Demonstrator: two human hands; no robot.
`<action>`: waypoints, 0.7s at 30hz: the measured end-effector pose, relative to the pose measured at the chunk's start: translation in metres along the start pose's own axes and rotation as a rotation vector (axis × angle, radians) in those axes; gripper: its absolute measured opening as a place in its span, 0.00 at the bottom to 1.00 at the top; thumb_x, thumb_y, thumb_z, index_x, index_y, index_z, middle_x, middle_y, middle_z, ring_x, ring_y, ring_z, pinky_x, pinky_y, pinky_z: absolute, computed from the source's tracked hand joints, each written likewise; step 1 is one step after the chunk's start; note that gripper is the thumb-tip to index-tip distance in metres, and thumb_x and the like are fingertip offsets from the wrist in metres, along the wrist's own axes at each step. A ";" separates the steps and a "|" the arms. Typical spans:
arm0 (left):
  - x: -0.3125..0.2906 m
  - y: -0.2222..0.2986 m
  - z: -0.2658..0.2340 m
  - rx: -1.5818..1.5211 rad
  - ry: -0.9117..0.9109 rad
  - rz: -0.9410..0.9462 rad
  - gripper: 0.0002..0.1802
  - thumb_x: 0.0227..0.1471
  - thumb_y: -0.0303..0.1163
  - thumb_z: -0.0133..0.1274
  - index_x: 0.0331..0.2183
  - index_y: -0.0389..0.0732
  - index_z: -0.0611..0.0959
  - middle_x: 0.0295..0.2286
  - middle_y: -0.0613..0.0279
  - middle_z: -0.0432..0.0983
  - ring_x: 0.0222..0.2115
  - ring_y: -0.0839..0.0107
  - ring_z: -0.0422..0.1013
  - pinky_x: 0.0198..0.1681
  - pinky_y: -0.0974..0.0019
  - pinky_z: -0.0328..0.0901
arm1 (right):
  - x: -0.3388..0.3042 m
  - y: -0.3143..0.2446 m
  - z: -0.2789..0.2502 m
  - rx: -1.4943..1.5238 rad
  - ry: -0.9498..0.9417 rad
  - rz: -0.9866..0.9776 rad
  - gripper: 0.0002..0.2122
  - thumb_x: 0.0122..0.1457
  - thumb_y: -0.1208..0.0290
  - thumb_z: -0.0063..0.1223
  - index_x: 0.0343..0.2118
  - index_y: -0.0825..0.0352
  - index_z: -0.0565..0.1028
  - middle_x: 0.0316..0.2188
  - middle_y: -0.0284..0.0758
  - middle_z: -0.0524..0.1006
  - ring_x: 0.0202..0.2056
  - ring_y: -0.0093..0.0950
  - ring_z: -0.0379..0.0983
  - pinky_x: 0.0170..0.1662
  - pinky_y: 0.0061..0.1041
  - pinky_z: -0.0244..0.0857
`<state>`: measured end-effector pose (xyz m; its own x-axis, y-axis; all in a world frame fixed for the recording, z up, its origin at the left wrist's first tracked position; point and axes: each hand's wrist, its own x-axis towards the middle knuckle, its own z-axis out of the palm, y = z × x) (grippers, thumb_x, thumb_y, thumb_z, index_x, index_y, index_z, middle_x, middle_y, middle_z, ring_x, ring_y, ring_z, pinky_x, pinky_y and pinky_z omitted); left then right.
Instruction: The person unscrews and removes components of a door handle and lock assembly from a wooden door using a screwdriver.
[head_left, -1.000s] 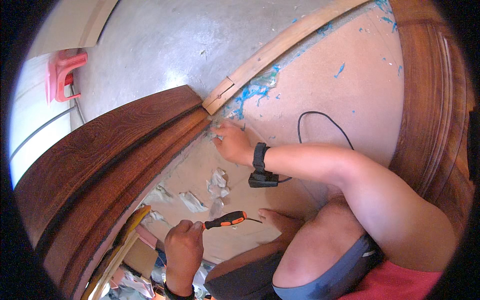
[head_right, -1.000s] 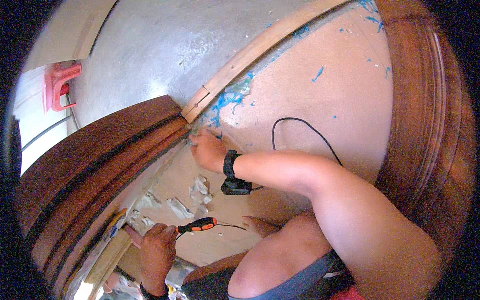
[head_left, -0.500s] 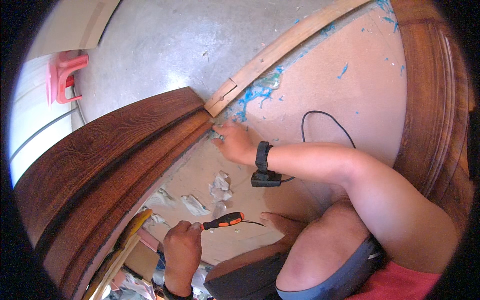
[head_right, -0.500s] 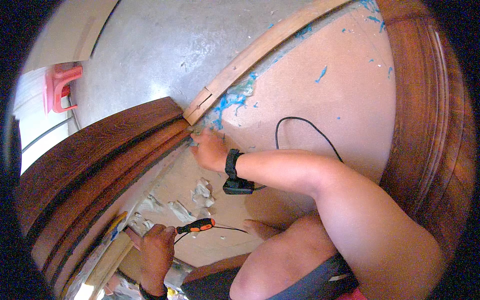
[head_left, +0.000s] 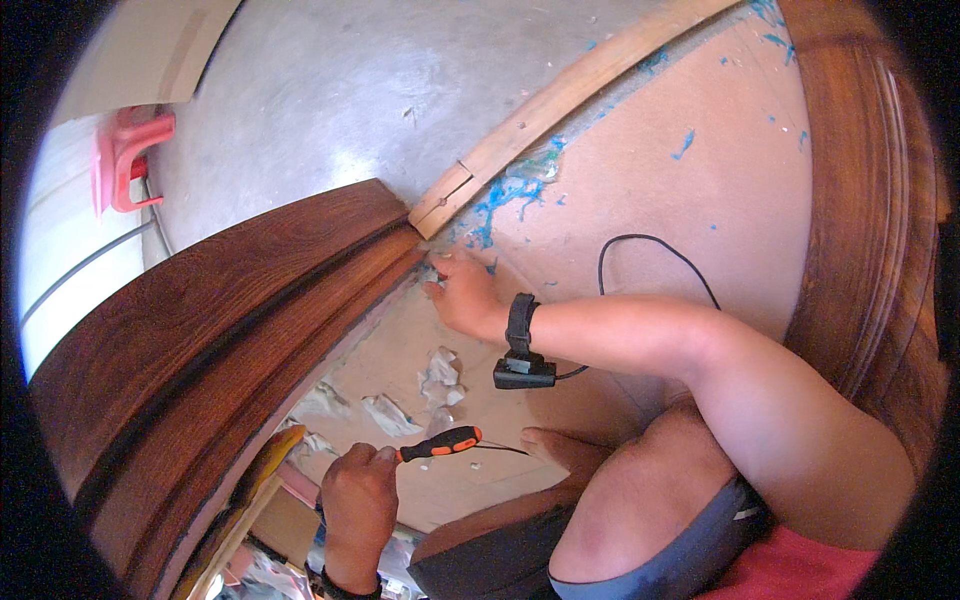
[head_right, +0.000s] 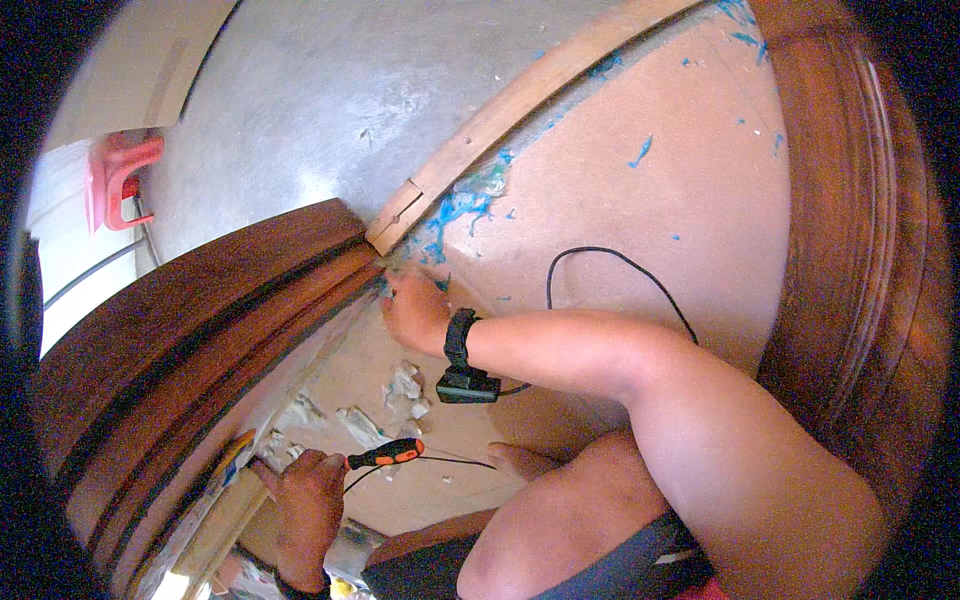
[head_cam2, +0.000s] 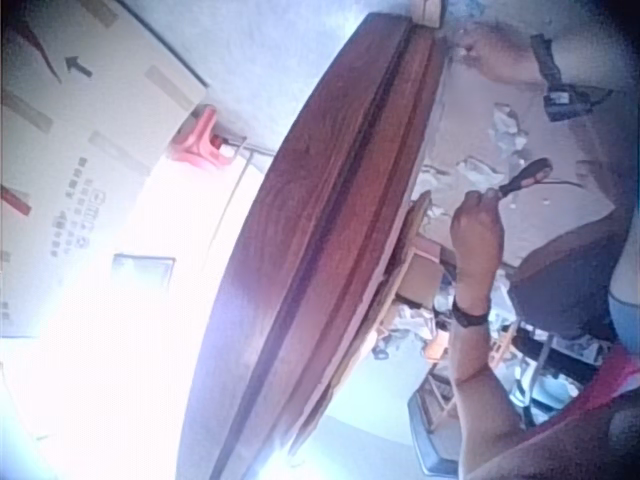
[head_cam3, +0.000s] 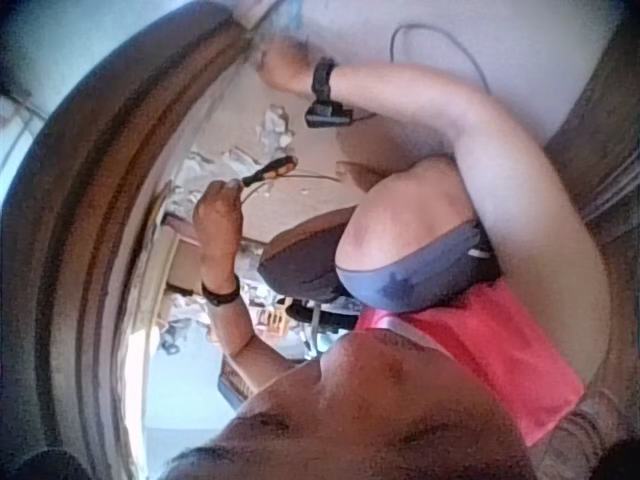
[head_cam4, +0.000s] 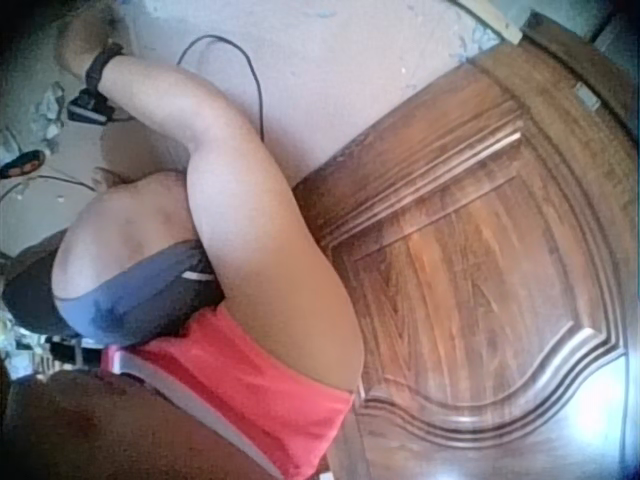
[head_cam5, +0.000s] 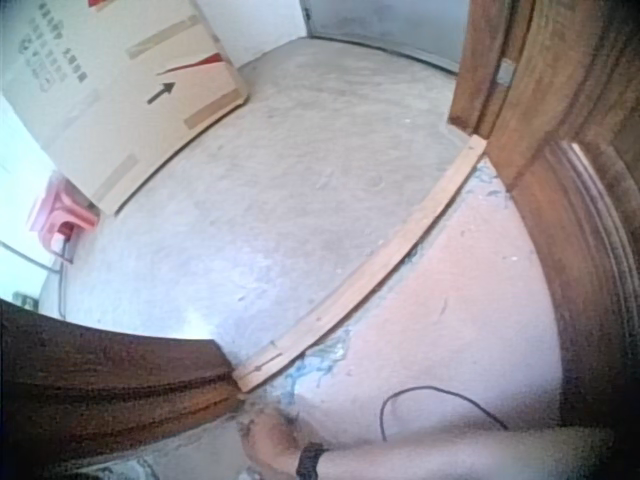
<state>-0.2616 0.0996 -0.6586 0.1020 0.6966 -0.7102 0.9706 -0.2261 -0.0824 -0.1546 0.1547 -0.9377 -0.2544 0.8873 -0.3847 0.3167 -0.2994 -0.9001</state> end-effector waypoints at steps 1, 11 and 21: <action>-0.001 -0.001 0.000 0.026 -0.012 -0.009 0.04 0.50 0.29 0.56 0.27 0.39 0.80 0.23 0.55 0.71 0.25 0.53 0.73 0.29 0.53 0.67 | 0.001 0.002 0.002 0.025 0.086 0.003 0.21 0.56 0.69 0.54 0.52 0.73 0.73 0.37 0.57 0.73 0.42 0.52 0.71 0.49 0.45 0.65; -0.005 -0.006 0.006 -0.007 -0.037 -0.036 0.06 0.51 0.30 0.56 0.25 0.39 0.80 0.23 0.55 0.71 0.25 0.52 0.73 0.29 0.53 0.67 | 0.011 0.008 0.003 0.012 0.088 -0.015 0.15 0.55 0.69 0.54 0.44 0.71 0.77 0.34 0.55 0.74 0.38 0.52 0.72 0.42 0.47 0.66; -0.002 -0.006 0.008 -0.008 -0.017 -0.026 0.05 0.50 0.30 0.57 0.26 0.39 0.81 0.23 0.55 0.72 0.25 0.54 0.73 0.29 0.53 0.68 | 0.008 0.010 -0.004 -0.103 0.042 -0.111 0.11 0.56 0.72 0.54 0.41 0.69 0.77 0.31 0.44 0.74 0.37 0.45 0.72 0.40 0.41 0.66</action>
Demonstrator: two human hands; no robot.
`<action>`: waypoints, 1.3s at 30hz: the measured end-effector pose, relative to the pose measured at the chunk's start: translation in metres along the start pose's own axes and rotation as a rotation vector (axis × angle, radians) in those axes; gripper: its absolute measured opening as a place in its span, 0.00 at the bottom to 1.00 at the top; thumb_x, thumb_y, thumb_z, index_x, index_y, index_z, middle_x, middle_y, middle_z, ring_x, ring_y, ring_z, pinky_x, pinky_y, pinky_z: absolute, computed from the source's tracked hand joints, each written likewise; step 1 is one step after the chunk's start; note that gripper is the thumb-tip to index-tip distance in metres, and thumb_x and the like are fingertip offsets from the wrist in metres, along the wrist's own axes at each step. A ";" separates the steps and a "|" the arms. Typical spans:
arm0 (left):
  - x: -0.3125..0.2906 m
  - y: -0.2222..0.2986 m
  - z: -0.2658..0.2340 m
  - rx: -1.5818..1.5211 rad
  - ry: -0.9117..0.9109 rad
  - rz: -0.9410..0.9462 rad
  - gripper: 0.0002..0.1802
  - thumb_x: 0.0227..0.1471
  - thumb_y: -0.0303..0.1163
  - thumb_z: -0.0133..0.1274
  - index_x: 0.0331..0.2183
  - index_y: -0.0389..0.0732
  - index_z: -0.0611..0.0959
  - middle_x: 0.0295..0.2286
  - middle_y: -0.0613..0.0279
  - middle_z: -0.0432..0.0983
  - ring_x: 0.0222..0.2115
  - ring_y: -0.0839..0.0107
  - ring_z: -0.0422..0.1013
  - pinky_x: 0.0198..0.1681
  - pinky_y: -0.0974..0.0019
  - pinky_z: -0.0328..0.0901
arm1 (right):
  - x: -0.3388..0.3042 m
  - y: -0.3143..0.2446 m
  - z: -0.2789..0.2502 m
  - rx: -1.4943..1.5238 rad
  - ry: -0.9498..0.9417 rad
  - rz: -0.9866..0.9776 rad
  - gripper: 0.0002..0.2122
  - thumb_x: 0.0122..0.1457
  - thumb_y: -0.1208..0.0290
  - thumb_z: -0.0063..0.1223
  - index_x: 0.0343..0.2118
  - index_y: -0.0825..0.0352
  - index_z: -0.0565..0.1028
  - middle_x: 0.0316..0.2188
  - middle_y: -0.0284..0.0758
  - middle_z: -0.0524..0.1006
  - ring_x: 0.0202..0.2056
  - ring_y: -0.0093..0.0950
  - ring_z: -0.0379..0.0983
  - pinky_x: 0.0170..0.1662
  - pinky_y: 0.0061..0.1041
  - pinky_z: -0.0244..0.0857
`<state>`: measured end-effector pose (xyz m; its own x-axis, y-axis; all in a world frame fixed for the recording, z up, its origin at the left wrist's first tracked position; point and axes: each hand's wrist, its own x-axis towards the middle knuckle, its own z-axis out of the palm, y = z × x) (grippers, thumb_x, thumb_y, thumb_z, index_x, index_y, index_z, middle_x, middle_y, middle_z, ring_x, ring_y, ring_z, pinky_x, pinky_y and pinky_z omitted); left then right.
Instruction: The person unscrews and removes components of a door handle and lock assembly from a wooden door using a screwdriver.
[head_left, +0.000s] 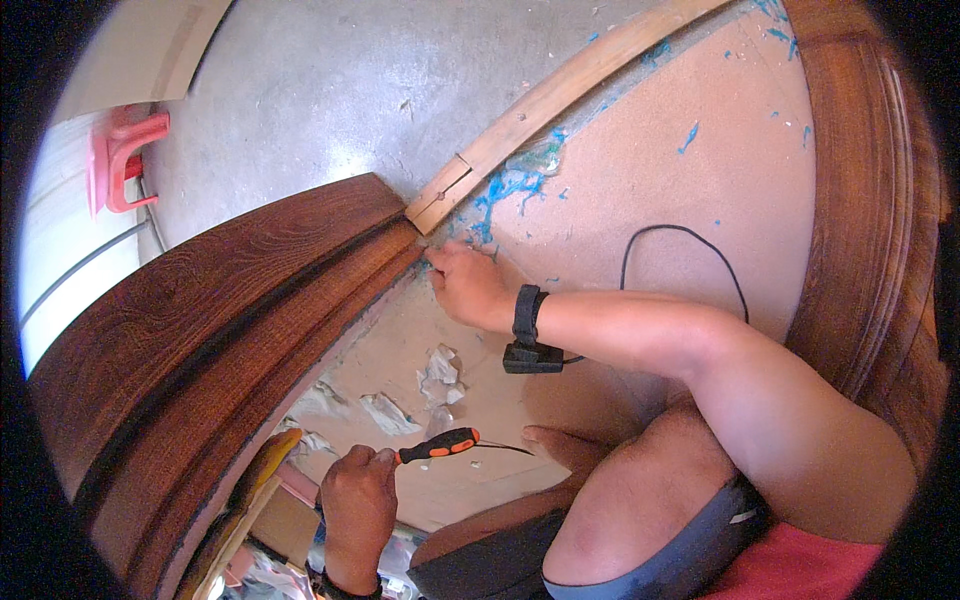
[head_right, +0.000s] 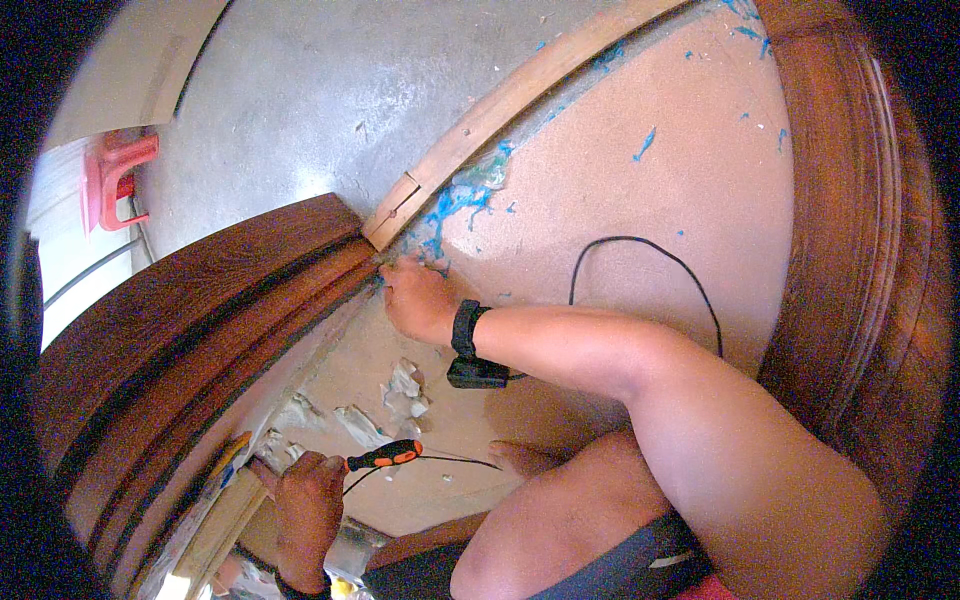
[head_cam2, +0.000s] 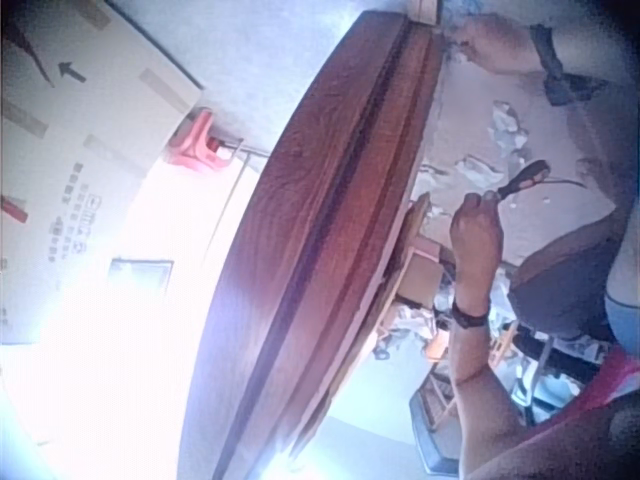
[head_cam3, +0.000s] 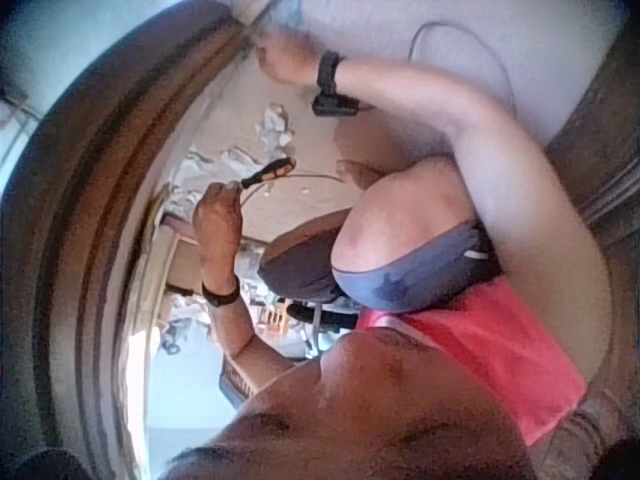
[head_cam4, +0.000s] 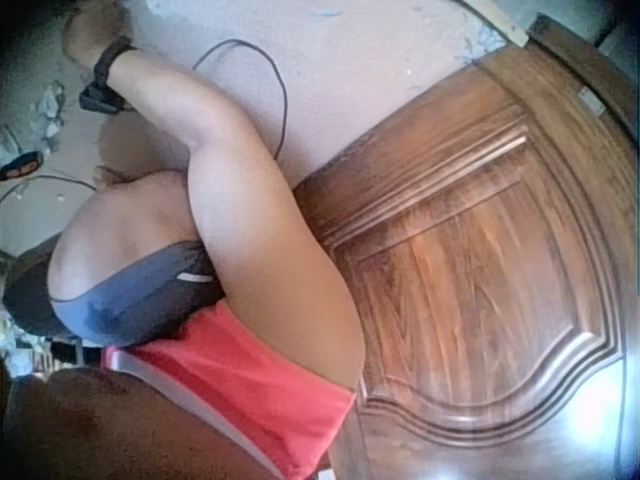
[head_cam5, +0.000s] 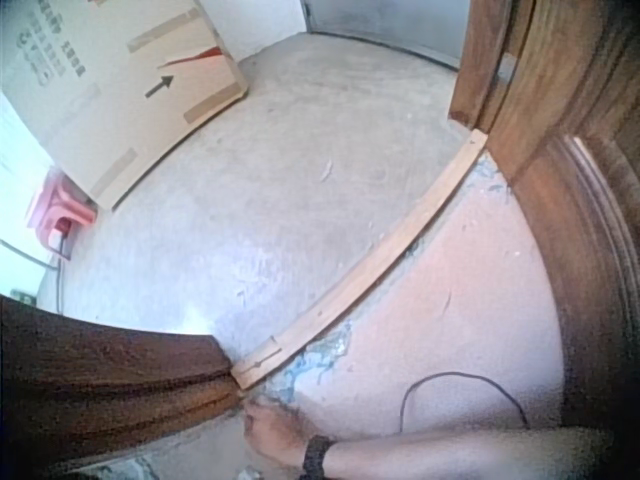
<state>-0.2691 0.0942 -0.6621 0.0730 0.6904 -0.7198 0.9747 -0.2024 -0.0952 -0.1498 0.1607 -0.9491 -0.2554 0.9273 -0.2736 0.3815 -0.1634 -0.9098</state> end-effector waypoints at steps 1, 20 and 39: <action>0.000 0.000 0.000 -0.003 -0.001 -0.005 0.05 0.50 0.30 0.57 0.26 0.39 0.81 0.23 0.55 0.72 0.25 0.54 0.73 0.29 0.54 0.68 | -0.001 0.000 0.002 0.035 0.012 0.002 0.12 0.56 0.72 0.53 0.42 0.68 0.77 0.32 0.44 0.74 0.38 0.45 0.72 0.40 0.42 0.66; -0.011 -0.002 0.002 0.004 -0.009 -0.027 0.04 0.50 0.30 0.57 0.26 0.40 0.81 0.23 0.56 0.72 0.25 0.54 0.73 0.27 0.53 0.67 | 0.003 -0.011 0.010 0.327 0.096 0.251 0.16 0.56 0.68 0.56 0.43 0.75 0.77 0.35 0.49 0.77 0.38 0.45 0.74 0.42 0.40 0.67; -0.015 -0.006 0.003 0.000 -0.009 -0.027 0.05 0.50 0.30 0.57 0.26 0.41 0.81 0.23 0.56 0.73 0.25 0.54 0.74 0.28 0.53 0.68 | 0.005 -0.027 0.017 0.422 0.204 0.478 0.10 0.57 0.68 0.56 0.37 0.69 0.81 0.34 0.48 0.80 0.37 0.43 0.78 0.42 0.37 0.70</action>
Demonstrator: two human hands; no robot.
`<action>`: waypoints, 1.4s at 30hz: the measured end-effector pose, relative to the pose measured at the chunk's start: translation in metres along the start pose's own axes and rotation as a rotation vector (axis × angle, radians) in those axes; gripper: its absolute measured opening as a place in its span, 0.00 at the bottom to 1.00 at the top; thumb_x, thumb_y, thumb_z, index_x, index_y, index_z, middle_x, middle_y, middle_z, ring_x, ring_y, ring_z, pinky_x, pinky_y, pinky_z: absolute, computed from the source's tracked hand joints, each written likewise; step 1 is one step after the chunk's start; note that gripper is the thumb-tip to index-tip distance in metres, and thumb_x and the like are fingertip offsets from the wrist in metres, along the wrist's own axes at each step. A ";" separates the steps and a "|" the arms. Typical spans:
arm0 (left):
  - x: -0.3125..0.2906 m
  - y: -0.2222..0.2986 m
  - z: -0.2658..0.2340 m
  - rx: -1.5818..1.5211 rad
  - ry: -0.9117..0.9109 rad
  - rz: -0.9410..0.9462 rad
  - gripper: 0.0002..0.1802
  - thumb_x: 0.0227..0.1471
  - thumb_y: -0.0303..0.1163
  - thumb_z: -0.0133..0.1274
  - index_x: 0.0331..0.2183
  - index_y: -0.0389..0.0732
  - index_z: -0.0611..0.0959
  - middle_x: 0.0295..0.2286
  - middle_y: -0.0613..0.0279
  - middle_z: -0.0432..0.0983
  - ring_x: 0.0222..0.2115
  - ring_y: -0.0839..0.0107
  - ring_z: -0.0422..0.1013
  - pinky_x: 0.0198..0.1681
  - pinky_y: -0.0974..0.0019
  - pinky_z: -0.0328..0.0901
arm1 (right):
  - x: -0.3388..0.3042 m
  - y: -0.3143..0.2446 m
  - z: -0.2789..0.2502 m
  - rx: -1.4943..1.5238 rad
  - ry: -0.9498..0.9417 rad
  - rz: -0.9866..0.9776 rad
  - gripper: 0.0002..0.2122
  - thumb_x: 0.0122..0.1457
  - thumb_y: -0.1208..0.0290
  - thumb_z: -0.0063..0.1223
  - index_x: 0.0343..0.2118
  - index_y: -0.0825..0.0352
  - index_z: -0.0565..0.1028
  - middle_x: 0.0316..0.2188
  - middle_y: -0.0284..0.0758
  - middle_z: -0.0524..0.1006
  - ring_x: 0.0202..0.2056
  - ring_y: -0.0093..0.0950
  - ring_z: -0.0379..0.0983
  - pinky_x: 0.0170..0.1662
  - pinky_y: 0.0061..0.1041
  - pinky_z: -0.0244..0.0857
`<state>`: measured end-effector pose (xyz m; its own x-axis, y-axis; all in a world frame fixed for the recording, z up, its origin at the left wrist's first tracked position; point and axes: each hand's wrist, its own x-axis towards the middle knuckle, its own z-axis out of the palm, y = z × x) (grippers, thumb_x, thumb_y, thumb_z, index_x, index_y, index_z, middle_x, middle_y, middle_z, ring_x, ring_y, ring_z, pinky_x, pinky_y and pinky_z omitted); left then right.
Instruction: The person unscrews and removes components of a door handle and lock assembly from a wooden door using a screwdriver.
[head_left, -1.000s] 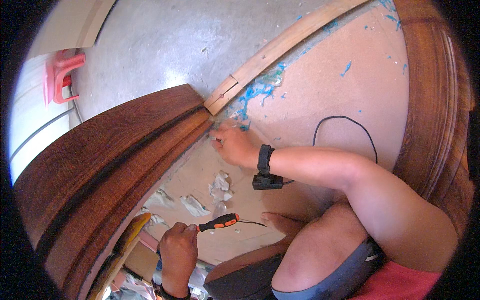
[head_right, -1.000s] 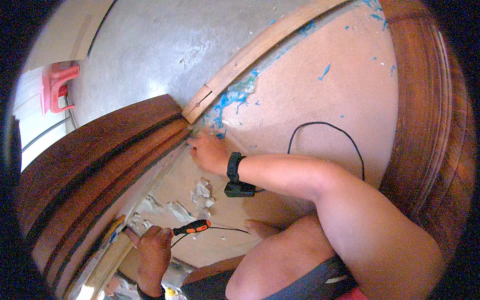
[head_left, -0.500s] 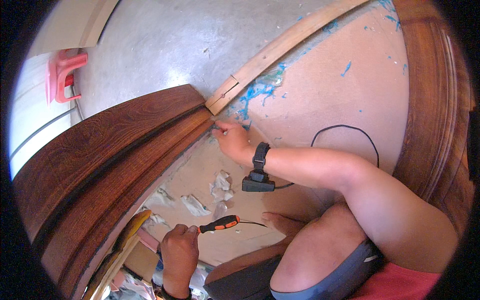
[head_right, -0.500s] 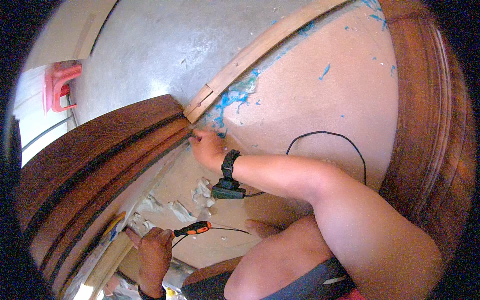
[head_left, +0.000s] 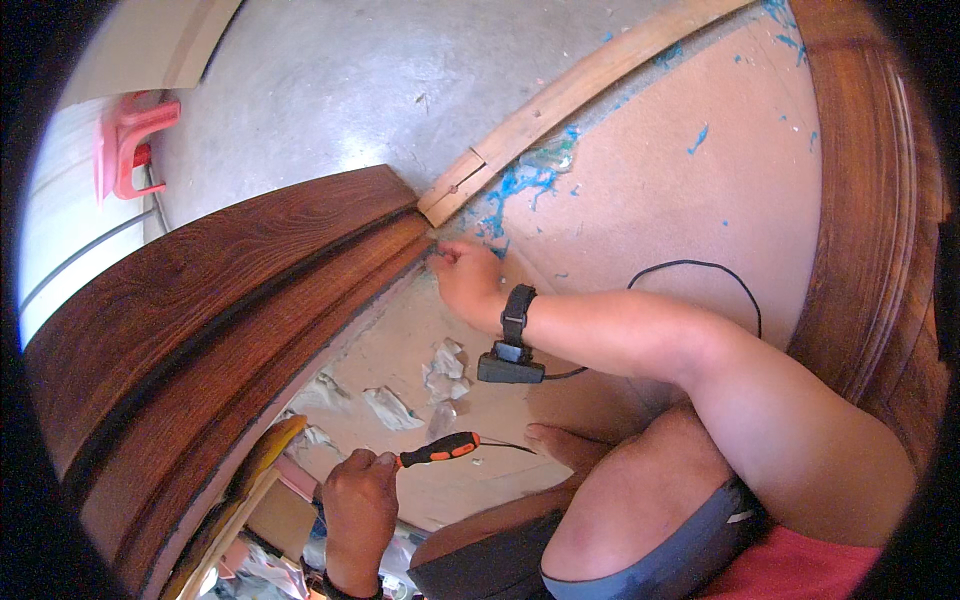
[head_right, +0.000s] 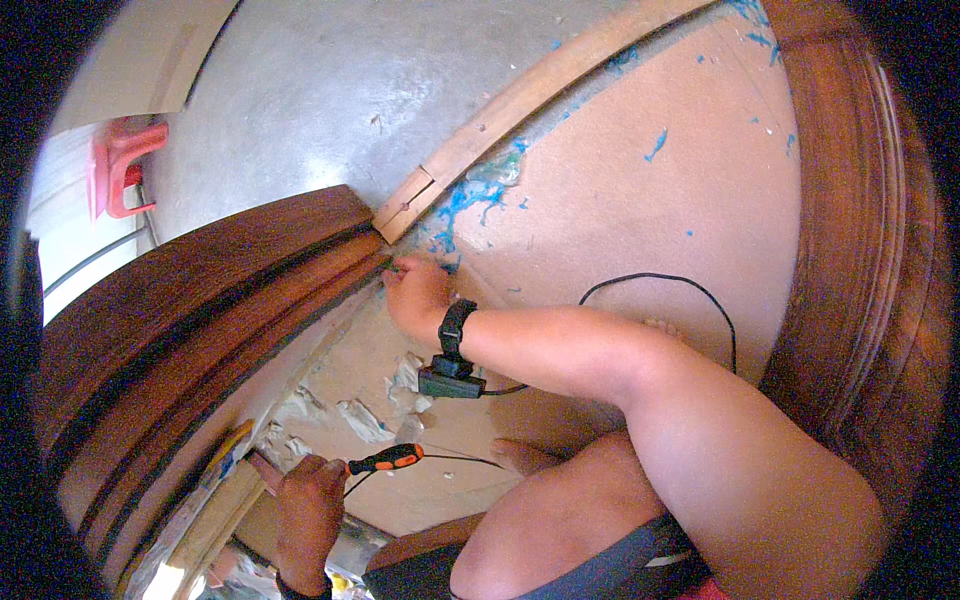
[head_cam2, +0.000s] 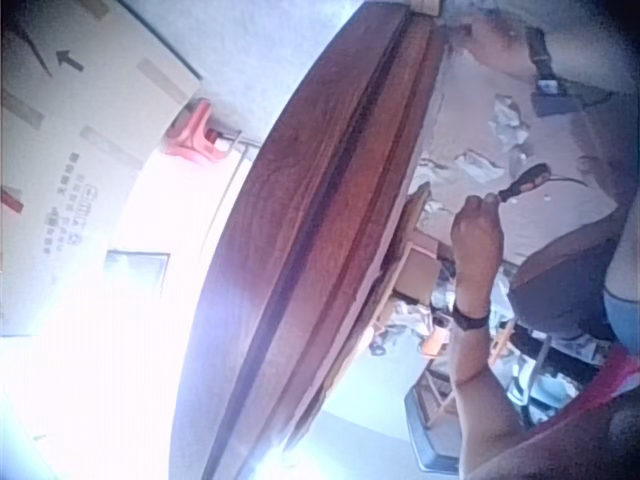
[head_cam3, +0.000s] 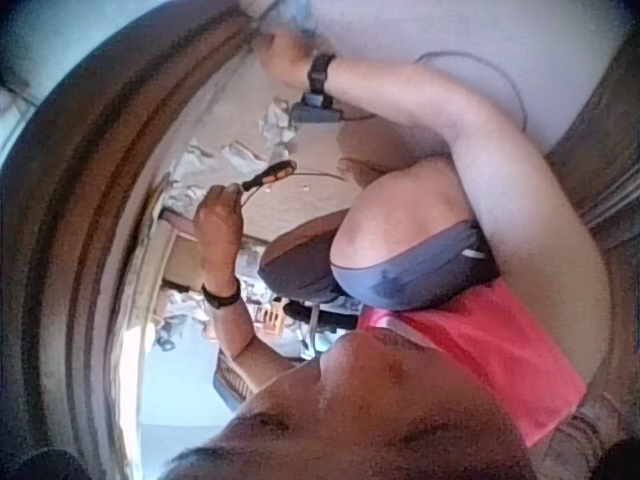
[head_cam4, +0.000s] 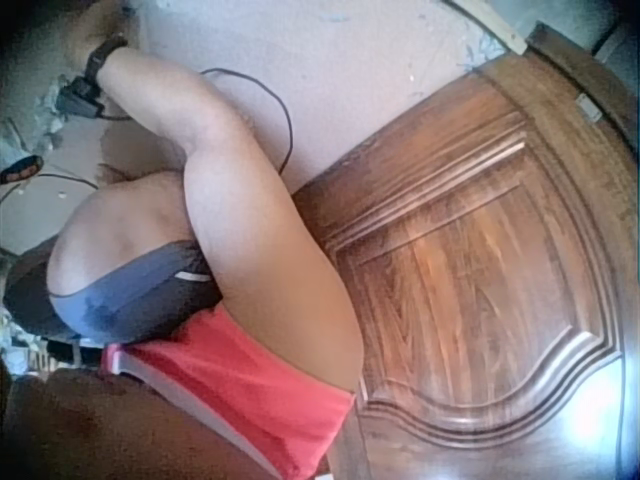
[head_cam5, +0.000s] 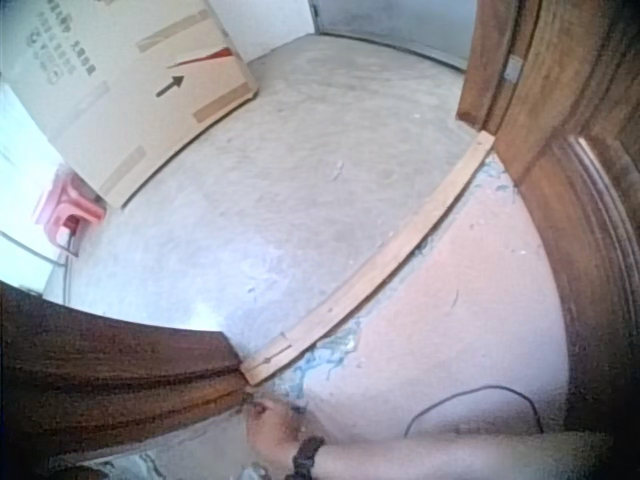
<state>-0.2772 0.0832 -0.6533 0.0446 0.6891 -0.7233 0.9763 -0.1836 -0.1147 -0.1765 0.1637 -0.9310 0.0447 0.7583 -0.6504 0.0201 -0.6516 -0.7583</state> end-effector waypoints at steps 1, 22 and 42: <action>0.000 -0.001 0.000 0.002 -0.004 0.008 0.05 0.50 0.30 0.57 0.26 0.41 0.81 0.23 0.56 0.72 0.25 0.54 0.74 0.28 0.54 0.68 | 0.002 0.001 0.001 -0.016 0.033 -0.015 0.10 0.57 0.68 0.55 0.35 0.69 0.81 0.34 0.48 0.80 0.37 0.43 0.78 0.42 0.37 0.71; -0.011 -0.003 0.004 -0.058 -0.017 0.008 0.03 0.50 0.27 0.53 0.28 0.42 0.82 0.23 0.57 0.71 0.24 0.55 0.74 0.28 0.55 0.69 | 0.023 -0.002 -0.009 -0.307 -0.056 -0.202 0.11 0.55 0.64 0.51 0.27 0.66 0.81 0.28 0.48 0.79 0.32 0.47 0.77 0.39 0.43 0.71; -0.018 0.002 0.005 -0.049 -0.016 -0.005 0.04 0.52 0.29 0.53 0.28 0.40 0.81 0.23 0.54 0.72 0.24 0.53 0.73 0.29 0.54 0.69 | 0.016 0.011 -0.015 -0.286 -0.030 -0.268 0.10 0.54 0.64 0.54 0.25 0.66 0.81 0.26 0.46 0.79 0.30 0.46 0.77 0.35 0.43 0.70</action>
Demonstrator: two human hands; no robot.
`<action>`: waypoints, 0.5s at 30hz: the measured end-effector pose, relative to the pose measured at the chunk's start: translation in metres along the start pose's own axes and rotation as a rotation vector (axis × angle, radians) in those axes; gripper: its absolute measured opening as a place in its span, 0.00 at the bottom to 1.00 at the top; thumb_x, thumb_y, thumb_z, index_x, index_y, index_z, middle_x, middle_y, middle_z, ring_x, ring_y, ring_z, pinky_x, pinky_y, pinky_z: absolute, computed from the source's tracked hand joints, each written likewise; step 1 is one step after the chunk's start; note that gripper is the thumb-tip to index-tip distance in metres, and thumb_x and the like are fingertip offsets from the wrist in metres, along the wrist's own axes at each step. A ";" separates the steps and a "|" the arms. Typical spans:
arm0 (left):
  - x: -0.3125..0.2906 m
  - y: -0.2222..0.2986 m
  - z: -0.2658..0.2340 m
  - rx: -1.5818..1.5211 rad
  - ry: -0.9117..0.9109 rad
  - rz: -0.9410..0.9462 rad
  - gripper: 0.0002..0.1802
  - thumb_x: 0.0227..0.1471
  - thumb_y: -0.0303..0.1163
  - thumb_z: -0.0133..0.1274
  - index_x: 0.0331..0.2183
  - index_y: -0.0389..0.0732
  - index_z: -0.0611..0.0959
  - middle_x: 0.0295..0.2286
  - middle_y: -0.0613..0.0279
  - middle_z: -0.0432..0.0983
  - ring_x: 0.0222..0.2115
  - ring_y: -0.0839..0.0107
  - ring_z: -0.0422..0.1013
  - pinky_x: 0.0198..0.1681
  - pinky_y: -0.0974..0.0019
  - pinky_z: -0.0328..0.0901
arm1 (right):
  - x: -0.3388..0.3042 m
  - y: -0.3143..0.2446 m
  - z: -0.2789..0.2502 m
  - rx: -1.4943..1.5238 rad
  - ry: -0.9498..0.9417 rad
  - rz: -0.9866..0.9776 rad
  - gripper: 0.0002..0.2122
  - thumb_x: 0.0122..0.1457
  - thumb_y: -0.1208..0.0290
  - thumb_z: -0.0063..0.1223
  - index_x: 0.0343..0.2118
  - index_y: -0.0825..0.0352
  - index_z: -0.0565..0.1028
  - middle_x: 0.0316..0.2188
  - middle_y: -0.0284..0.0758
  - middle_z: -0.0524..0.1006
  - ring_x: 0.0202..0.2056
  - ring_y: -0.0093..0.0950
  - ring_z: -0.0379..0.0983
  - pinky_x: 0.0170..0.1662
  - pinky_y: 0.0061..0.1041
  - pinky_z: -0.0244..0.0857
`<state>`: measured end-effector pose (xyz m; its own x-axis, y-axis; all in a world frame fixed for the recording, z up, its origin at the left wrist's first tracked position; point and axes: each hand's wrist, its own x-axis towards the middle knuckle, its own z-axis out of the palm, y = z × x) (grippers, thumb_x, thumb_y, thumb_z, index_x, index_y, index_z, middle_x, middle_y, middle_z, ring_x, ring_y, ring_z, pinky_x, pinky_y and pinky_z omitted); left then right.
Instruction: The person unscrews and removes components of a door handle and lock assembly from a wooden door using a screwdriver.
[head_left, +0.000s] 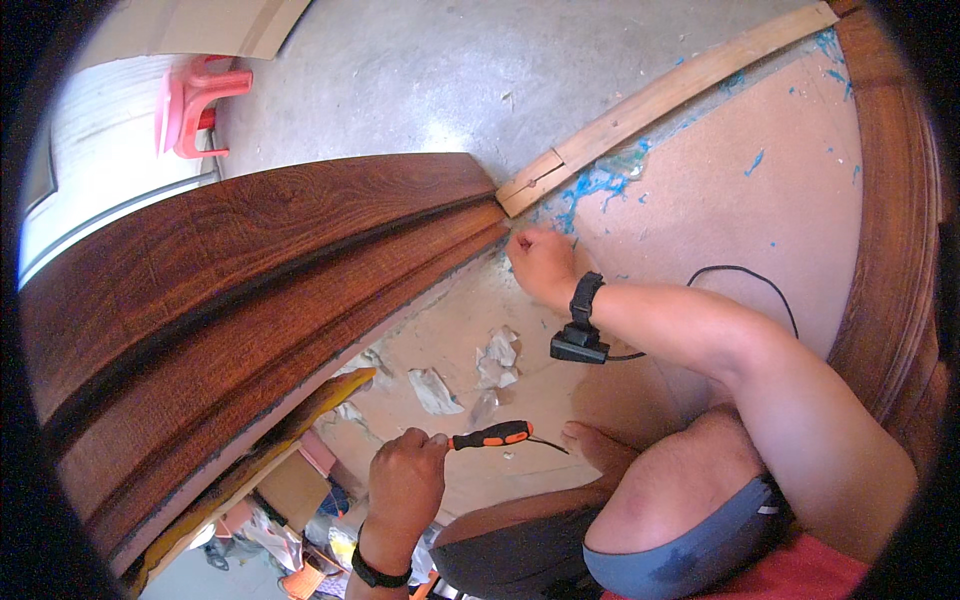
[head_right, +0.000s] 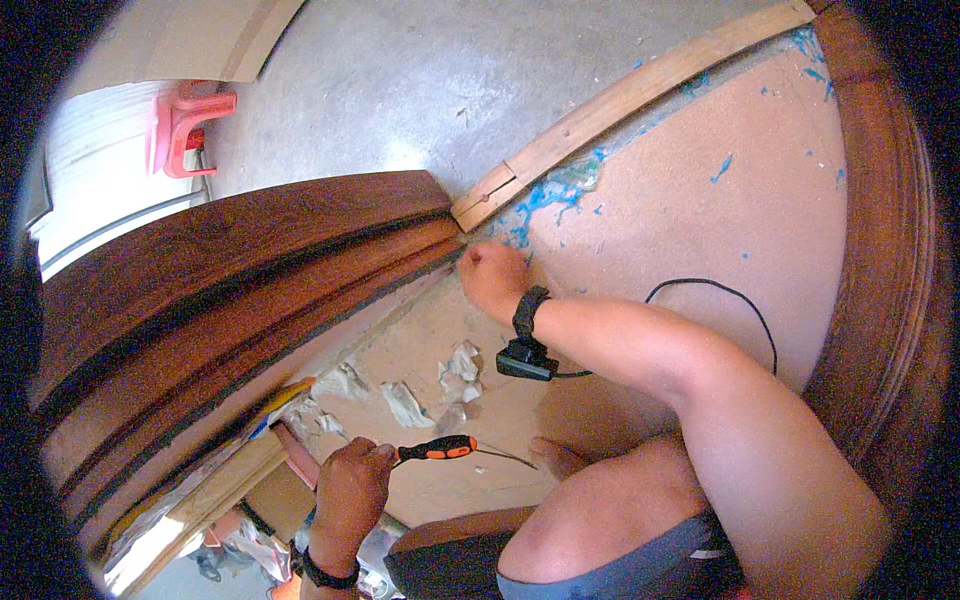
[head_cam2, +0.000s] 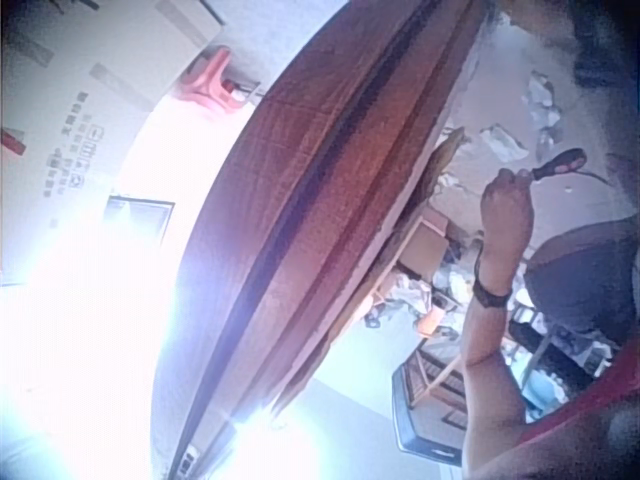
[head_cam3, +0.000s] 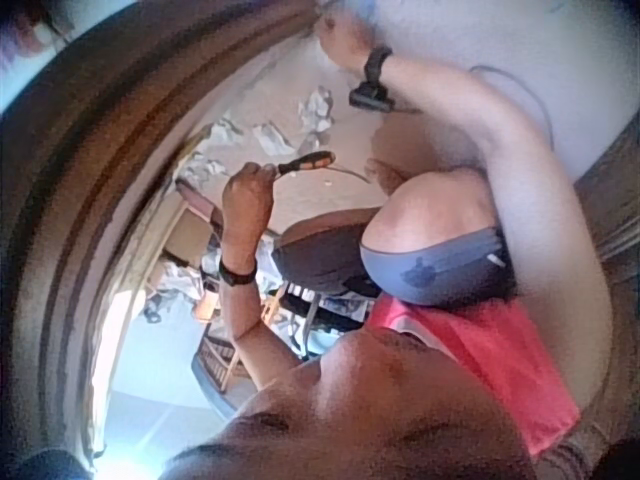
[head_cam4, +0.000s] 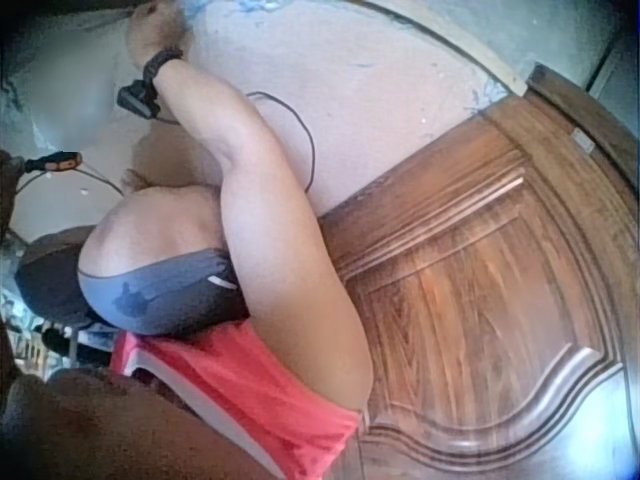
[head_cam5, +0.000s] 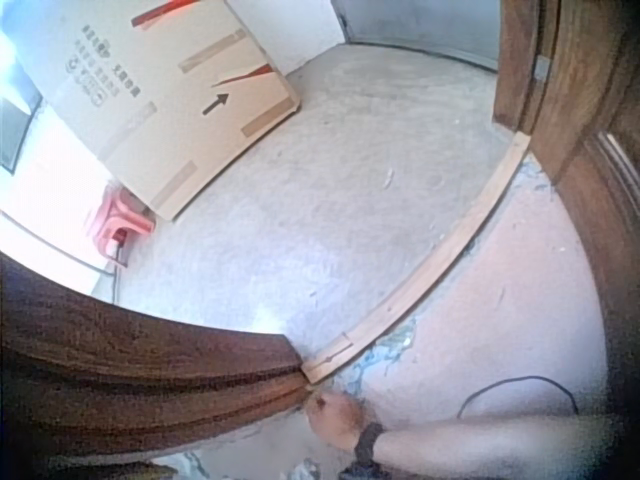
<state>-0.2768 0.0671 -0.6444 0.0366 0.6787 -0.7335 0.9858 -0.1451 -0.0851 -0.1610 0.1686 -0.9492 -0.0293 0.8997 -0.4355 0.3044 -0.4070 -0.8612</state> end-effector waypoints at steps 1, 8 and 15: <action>0.001 0.000 -0.001 0.006 -0.014 -0.002 0.04 0.52 0.29 0.53 0.28 0.40 0.81 0.23 0.54 0.72 0.24 0.53 0.73 0.29 0.54 0.68 | -0.002 0.003 0.000 -0.013 -0.007 -0.022 0.10 0.53 0.65 0.55 0.25 0.66 0.80 0.26 0.46 0.79 0.30 0.46 0.76 0.35 0.42 0.70; 0.004 0.000 -0.001 0.002 -0.033 -0.005 0.05 0.53 0.29 0.52 0.27 0.40 0.81 0.22 0.53 0.71 0.25 0.53 0.73 0.29 0.53 0.68 | -0.012 -0.009 -0.011 0.142 -0.011 0.023 0.11 0.54 0.64 0.57 0.28 0.70 0.80 0.26 0.44 0.79 0.31 0.43 0.77 0.38 0.39 0.70; 0.007 0.000 -0.003 -0.008 -0.020 0.011 0.05 0.52 0.29 0.52 0.27 0.40 0.81 0.22 0.54 0.72 0.24 0.53 0.73 0.29 0.53 0.68 | 0.002 -0.007 -0.003 0.109 -0.046 0.038 0.11 0.55 0.65 0.56 0.32 0.69 0.81 0.30 0.46 0.80 0.33 0.43 0.78 0.39 0.39 0.70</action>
<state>-0.2765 0.0742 -0.6473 0.0446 0.6627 -0.7476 0.9865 -0.1471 -0.0715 -0.1600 0.1743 -0.9429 -0.0642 0.8760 -0.4781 0.2009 -0.4579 -0.8660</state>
